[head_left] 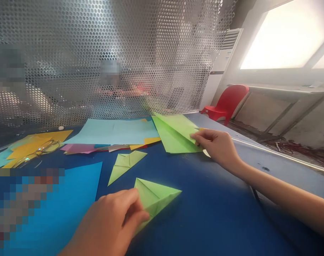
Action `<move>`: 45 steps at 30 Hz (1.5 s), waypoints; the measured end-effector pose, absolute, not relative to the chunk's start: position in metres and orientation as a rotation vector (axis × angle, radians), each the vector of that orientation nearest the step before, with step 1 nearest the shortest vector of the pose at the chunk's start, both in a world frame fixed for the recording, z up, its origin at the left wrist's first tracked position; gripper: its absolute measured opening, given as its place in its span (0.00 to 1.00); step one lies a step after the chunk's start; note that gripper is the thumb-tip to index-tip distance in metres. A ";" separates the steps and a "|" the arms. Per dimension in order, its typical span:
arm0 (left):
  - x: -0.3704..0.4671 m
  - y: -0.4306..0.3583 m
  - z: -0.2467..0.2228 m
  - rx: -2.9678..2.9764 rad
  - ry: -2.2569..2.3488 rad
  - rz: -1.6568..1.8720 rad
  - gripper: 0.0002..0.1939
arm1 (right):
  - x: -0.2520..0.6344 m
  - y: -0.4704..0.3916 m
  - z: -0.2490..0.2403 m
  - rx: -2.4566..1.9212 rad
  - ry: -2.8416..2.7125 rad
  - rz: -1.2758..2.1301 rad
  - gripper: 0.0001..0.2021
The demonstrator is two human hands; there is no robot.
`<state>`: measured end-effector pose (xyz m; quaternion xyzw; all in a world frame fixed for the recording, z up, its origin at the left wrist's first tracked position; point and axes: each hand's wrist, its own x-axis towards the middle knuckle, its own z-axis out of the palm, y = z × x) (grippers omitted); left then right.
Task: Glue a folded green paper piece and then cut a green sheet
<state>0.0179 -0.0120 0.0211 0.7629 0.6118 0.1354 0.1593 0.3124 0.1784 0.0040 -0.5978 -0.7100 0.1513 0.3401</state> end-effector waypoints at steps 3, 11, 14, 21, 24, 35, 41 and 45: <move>0.011 -0.012 0.017 2.317 1.795 0.435 0.13 | 0.313 0.178 0.006 -1.541 -1.797 0.390 0.15; -0.017 0.006 0.011 2.823 2.031 0.712 0.14 | 0.320 0.181 0.011 -1.471 -1.727 0.379 0.15; -0.022 0.016 0.009 2.890 2.161 0.653 0.16 | 0.322 0.182 0.011 -1.427 -1.727 0.383 0.14; -0.026 0.027 -0.001 3.020 2.146 0.563 0.15 | 0.323 0.183 0.014 -1.331 -1.755 0.364 0.14; -0.022 0.028 -0.003 3.074 2.025 0.630 0.16 | 0.325 0.185 0.015 -1.298 -1.782 0.337 0.14; -0.009 0.018 -0.013 3.007 1.703 0.656 0.18 | 0.321 0.178 -0.011 -1.003 -2.389 0.247 0.12; 0.009 0.011 -0.013 2.990 1.512 0.608 0.21 | 0.330 0.181 0.006 -1.230 -2.526 0.066 0.13; 0.022 0.012 0.002 2.872 1.554 0.542 0.11 | 0.357 0.196 0.031 -1.749 -2.184 -0.139 0.16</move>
